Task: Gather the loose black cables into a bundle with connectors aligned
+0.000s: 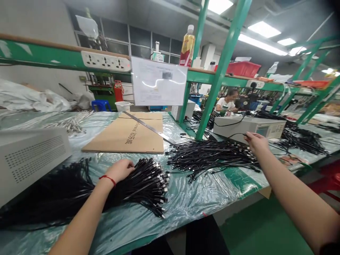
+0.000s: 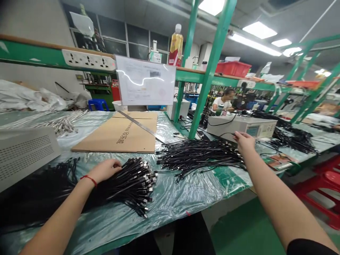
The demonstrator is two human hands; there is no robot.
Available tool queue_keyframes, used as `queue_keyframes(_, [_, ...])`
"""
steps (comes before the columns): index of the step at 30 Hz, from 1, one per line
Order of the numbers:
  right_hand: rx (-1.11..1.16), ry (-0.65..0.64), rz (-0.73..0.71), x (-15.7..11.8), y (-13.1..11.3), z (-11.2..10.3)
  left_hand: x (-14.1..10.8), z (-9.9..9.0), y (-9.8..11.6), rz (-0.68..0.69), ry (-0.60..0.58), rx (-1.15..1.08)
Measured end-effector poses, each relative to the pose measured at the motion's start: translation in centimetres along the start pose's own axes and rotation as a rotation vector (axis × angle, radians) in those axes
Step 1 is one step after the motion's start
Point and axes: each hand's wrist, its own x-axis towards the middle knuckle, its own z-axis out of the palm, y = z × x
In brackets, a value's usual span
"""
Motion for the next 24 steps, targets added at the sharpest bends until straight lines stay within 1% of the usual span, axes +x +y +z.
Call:
queue_keyframes(3, [-0.043, 0.084, -0.012, 1.0, 0.0, -0.9, -0.5, 0.0, 0.5, -0.025, 0.078, -0.006])
queue_keyframes(6, [-0.12, 0.145, -0.001, 1.5, 0.8, -1.3, -1.0, -0.2, 1.6, -0.066, 0.227, -0.021])
queue_keyframes(8, [-0.169, 0.158, 0.004, 1.3, 1.8, -1.0, -1.3, -0.1, 2.7, -0.067, 0.341, -0.05])
queue_keyframes(10, [-0.206, 0.124, 0.012, 0.5, 3.0, 0.4, -1.9, 0.4, 4.2, -0.014, 0.432, -0.102])
queue_keyframes(12, [-0.22, 0.022, 0.023, -1.4, 4.4, 3.3, -2.6, 1.1, 5.9, 0.09, 0.487, -0.167])
queue_keyframes(14, [-0.2, -0.151, 0.04, -4.4, 5.8, 7.6, -3.5, 2.1, 7.6, 0.208, 0.516, -0.226])
queue_keyframes(17, [-0.097, -0.461, 0.081, -10.6, 6.9, 14.7, -4.9, 3.3, 9.6, 0.351, 0.531, -0.291])
queue_keyframes(19, [0.0, -0.645, 0.111, -14.7, 6.5, 18.2, -5.5, 3.8, 10.4, 0.408, 0.533, -0.335])
queue_keyframes(20, [0.047, -0.717, 0.126, -16.5, 6.2, 19.3, -5.6, 4.0, 10.6, 0.422, 0.536, -0.359])
queue_keyframes(21, [0.092, -0.774, 0.142, -17.9, 5.8, 20.0, -5.7, 4.1, 10.7, 0.428, 0.539, -0.383])
queue_keyframes(22, [0.131, -0.821, 0.158, -19.1, 5.5, 20.3, -5.7, 4.2, 10.7, 0.427, 0.543, -0.406])
queue_keyframes(24, [0.187, -0.884, 0.192, -20.4, 5.3, 20.0, -5.6, 4.5, 10.6, 0.416, 0.549, -0.446])
